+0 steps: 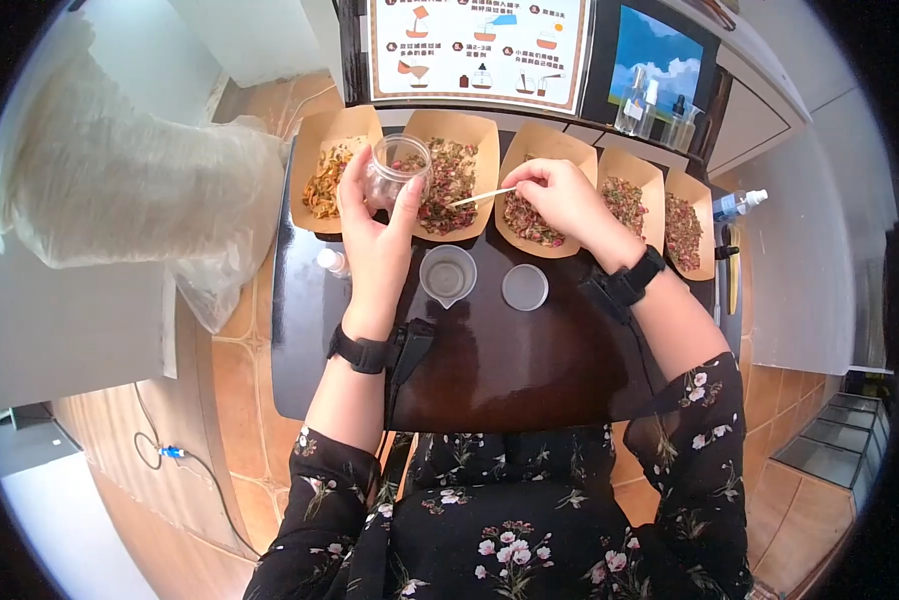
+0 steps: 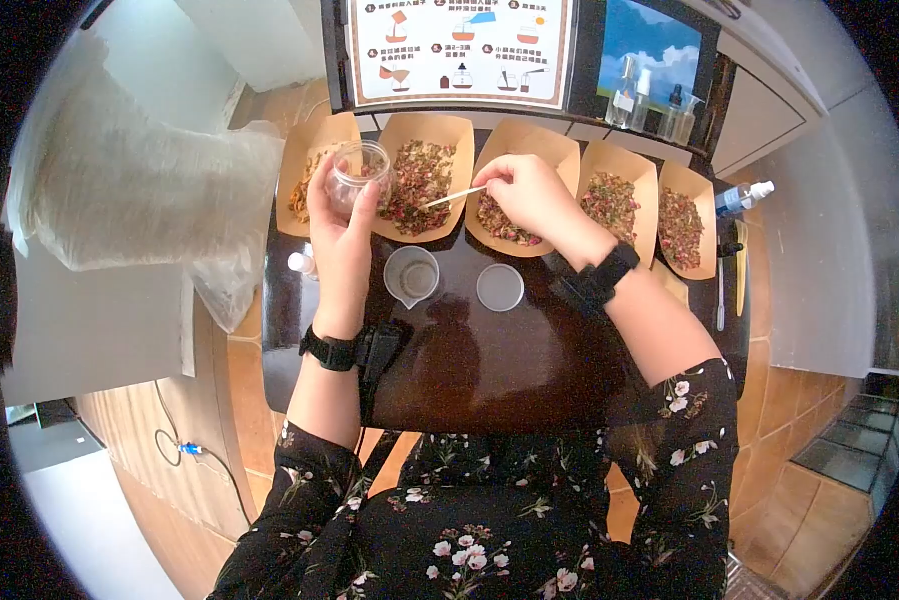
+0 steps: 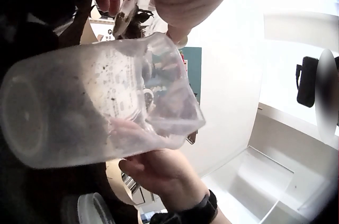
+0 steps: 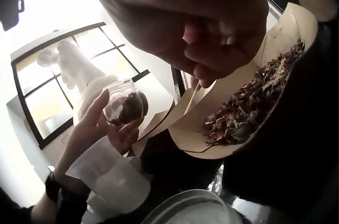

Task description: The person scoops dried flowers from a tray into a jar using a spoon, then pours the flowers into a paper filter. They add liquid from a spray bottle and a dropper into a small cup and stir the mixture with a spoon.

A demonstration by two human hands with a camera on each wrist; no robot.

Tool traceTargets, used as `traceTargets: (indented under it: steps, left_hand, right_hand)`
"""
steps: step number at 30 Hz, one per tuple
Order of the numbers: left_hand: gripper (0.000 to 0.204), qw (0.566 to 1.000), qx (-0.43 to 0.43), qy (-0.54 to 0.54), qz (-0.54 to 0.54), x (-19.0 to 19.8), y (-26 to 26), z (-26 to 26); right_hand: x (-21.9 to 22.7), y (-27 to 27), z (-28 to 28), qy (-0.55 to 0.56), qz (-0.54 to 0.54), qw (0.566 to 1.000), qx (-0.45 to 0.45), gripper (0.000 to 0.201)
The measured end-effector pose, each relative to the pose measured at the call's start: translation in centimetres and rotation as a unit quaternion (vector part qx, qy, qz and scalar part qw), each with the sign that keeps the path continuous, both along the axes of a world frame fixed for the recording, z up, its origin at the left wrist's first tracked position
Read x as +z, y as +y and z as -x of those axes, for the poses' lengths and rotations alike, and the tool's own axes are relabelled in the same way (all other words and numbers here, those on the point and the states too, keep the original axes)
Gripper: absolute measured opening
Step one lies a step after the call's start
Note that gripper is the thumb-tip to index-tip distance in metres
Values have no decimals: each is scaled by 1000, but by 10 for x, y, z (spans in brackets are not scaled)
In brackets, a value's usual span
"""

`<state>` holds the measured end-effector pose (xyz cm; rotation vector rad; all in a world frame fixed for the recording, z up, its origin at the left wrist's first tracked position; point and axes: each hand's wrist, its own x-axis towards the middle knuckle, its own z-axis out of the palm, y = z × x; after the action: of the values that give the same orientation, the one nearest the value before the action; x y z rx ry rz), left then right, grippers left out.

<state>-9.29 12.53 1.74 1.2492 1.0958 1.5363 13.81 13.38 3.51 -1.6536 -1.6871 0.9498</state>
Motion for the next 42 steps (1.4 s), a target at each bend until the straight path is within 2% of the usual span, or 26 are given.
traceTargets:
  steps: [2,5,8,11,16,18,20,24,26,27,28,30,33,34,35,36,38,39,42]
  left_hand:
    - [69,999,9,51,-13,-3,2,2]
    - [74,1000,10,13,-14,7,-2,-2]
    - [73,999,23,47,-9,0,1,2]
    - [67,999,29,31,-8,2,0,1]
    - [67,997,45,66,-1,7,-2,1]
    - [67,996,45,71,1,3,-1,1]
    - [66,985,64,160,-2,-2,0,3]
    - [67,981,69,182,-9,-3,-1,2]
    - [67,966,80,240,-43,-4,-1,3]
    - [67,966,80,240,-43,-4,-2,3]
    - [67,963,79,253,-49,-3,-2,2]
    - [67,959,78,265,-54,-2,-2,3]
    - [67,950,90,285,-86,-1,-2,4]
    - [67,959,92,257,-73,-1,-2,3]
    - [67,967,94,229,-60,-1,-2,3]
    - [67,967,93,228,-60,0,-2,3]
    - [70,977,76,196,-28,3,-2,4]
    - [70,977,76,196,-28,5,-2,4]
    - [74,979,76,190,-24,6,-3,3]
  right_hand:
    - [8,2,1,53,92,994,-19,20]
    - [-1,8,-9,111,143,983,-27,20]
    - [3,5,-6,133,149,978,-53,18]
    - [10,3,-9,154,163,972,-72,19]
    - [36,6,-17,107,123,984,-65,20]
    - [47,7,-19,122,93,985,-79,20]
    - [62,4,-16,123,78,986,-80,19]
    - [72,2,-7,163,59,983,-66,17]
    - [66,-1,6,110,-37,993,-21,17]
    - [61,-2,11,37,-78,996,5,15]
    - [60,-4,12,37,-78,996,5,15]
    - [64,-11,15,-31,-236,970,42,14]
    - [62,-5,2,1,-216,976,-3,15]
    - [57,-3,-3,18,-206,978,-34,15]
    - [50,-3,-7,-15,-203,978,-38,15]
    - [42,-2,-9,-15,-203,978,-39,15]
    - [29,0,-12,-108,-173,979,-31,16]
    - [25,0,-10,-123,-127,984,-31,16]
    - [7,1,-6,-77,-98,992,4,15]
